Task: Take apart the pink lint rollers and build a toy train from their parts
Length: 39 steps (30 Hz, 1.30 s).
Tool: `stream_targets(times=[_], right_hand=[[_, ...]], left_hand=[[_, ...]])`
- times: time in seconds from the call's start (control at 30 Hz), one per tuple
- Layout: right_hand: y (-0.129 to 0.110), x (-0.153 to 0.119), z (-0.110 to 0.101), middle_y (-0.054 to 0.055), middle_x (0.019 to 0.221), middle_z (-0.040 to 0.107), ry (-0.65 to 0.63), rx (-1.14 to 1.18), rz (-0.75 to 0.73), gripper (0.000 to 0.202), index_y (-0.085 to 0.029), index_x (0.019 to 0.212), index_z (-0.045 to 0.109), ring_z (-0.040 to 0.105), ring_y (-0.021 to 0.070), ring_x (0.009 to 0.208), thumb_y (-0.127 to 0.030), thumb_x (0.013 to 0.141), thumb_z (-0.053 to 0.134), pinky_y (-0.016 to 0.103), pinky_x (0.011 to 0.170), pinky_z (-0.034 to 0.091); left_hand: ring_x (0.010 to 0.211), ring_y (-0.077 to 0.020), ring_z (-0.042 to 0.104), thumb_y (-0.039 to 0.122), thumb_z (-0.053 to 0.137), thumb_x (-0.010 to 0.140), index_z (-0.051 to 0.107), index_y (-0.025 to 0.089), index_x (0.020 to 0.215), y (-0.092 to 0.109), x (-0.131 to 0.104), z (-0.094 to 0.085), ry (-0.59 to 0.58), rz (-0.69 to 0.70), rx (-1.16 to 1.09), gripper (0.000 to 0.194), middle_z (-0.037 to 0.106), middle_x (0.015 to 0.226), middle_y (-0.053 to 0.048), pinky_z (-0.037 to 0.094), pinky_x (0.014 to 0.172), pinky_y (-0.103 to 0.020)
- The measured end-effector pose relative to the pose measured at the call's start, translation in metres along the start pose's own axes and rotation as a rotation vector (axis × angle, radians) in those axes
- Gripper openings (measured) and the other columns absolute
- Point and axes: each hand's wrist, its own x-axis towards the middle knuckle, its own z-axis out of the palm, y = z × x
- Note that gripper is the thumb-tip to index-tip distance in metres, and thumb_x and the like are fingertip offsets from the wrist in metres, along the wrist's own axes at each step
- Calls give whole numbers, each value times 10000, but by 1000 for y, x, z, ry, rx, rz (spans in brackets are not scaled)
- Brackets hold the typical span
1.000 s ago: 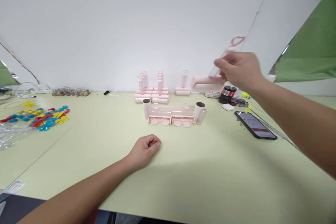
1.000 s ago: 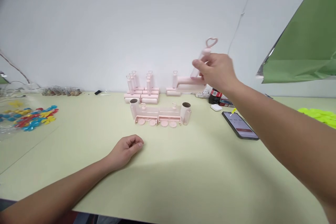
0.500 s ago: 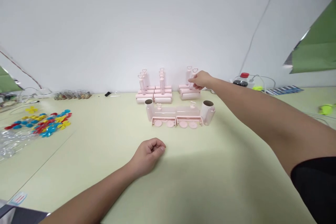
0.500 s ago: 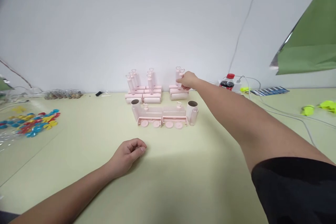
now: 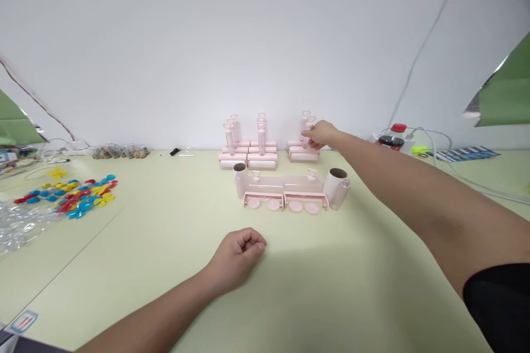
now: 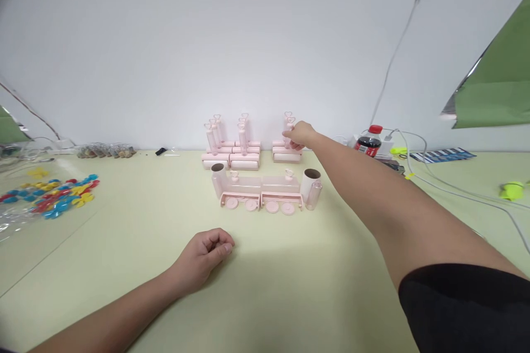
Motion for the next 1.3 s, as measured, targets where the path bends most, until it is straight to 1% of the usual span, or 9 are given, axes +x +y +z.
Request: stream_targets(times=[0.2,0.37,0.47,0.73,0.9,1.0,1.13,1.23,1.3], right_hand=[[6,-33,-19,106,788,692,-36,-109,-21,291,-127,802,644,643,169,588,-377,732,777,284,516,515],[9,-84,-44,112,822,705,-127,-407,-80,435,-178,927,693,655,247,741,-569,737,687,319,586,491],[4,-111,-48,110,890,714,-151,-567,-113,474,-202,974,700,653,287,843,-605,728,654,337,641,480],[-2,-139,-30,150,1231,643,-189,-723,-171,575,-175,1206,637,623,332,1058,-439,697,686,356,756,491],[1,-139,-24,117,1145,683,-182,-724,-189,578,-200,1213,635,652,293,971,-277,644,710,315,687,487],[-4,-135,-31,122,1131,682,-147,-728,-185,558,-188,1210,634,648,288,947,-219,656,690,303,649,473],[-22,-140,-58,124,1192,653,-46,-719,-210,536,-195,1246,600,615,297,988,-208,713,652,314,673,461],[-41,-170,-72,105,1095,678,180,-634,-357,425,-220,1193,619,602,306,977,-254,770,633,348,731,461],[-50,-203,-67,101,1093,664,347,-513,-537,327,-222,1153,628,592,298,994,-261,832,579,382,805,462]], left_hand=[[584,-92,379,342,563,816,596,158,797,-1,0,-1,-3,31,21,188,475,668,30,304,549,-227],[605,-98,395,345,569,802,588,156,768,3,2,-1,0,57,22,193,477,670,27,314,570,-229],[601,-96,398,349,574,797,592,160,779,4,3,-1,17,56,20,190,486,674,29,311,568,-226],[566,-91,388,355,576,777,599,163,787,4,1,-3,47,56,16,193,496,649,32,280,529,-219],[539,-87,375,358,575,784,593,167,768,7,1,-4,46,45,7,192,487,613,38,276,507,-217],[557,-94,420,371,588,781,589,164,747,8,0,-4,71,67,-18,209,512,622,26,301,515,-218],[552,-86,455,414,606,779,592,156,762,11,2,-5,116,99,-116,259,569,684,9,353,536,-223],[535,-83,462,459,609,790,605,143,807,20,4,-5,125,92,-206,316,594,715,-7,357,499,-221],[564,-101,509,510,596,808,622,133,878,31,5,0,89,70,-284,384,624,755,-36,374,484,-224]])
